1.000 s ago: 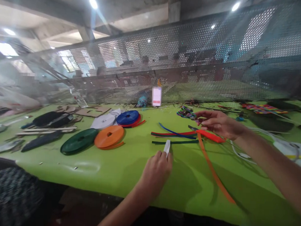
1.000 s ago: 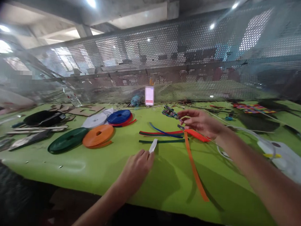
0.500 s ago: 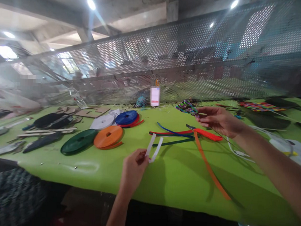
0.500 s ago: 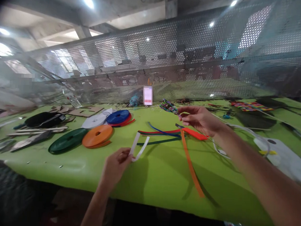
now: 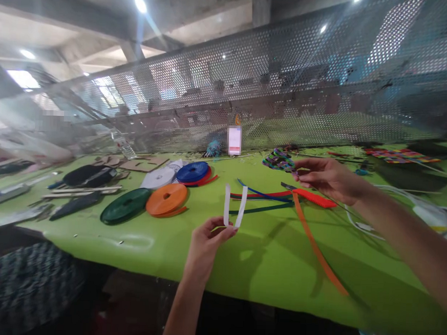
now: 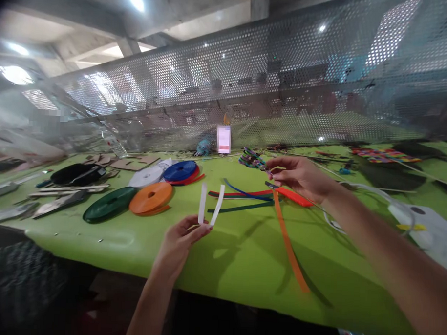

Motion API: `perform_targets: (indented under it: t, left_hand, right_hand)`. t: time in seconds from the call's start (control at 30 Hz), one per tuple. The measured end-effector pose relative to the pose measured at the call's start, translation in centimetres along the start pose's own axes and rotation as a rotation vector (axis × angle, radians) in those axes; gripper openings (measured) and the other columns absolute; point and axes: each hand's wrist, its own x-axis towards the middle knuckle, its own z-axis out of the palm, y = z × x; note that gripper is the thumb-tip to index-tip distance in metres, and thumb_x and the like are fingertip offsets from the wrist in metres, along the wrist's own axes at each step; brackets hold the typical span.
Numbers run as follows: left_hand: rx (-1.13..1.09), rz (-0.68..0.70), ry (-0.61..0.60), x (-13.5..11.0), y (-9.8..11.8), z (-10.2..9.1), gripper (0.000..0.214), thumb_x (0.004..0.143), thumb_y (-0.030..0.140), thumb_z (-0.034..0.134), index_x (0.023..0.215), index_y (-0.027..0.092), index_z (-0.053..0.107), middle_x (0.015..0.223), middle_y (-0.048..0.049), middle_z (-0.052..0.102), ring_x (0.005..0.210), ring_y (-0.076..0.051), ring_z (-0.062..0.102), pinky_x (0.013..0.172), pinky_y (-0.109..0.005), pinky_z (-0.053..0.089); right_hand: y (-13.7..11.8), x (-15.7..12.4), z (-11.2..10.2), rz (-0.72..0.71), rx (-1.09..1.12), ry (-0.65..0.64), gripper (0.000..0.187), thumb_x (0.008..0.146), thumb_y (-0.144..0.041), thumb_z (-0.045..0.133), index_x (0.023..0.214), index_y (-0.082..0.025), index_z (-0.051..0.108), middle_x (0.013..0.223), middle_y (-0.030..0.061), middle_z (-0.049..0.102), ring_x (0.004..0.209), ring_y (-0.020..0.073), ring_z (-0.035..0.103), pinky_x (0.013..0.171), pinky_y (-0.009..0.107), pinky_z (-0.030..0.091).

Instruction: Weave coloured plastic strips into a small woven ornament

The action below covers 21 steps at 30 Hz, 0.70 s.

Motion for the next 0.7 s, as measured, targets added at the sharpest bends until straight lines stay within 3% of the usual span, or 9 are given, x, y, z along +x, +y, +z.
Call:
perform_targets:
  t: [0.37,0.7]
  left_hand:
    - [-0.003,-0.030,0.056,0.19,-0.85,0.03,0.041,0.062,0.037,0.097,0.089,0.011,0.080,0.076,-0.0079,0.077,0.067,-0.018,0.074,0.068,-0.028,0.064]
    - [-0.046,-0.051,0.031,0.14,-0.89,-0.20,0.039,0.069,0.039,0.094,0.093,0.011,0.081,0.085,-0.0099,0.079,0.073,-0.018,0.075,0.074,-0.029,0.065]
  right_hand:
    - [0.25,0.02,0.42,0.047,0.028,0.039,0.030,0.067,-0.012,0.083,0.094,-0.024,0.081,0.088,0.0006,0.076,0.082,0.0135,0.066,0.073,0.024,0.054]
    - [0.58,0.07,0.59,0.068,0.013,0.045,0.029,0.067,-0.013,0.085,0.095,-0.022,0.081,0.085,0.0023,0.077,0.082,0.0148,0.069,0.078,0.025,0.057]
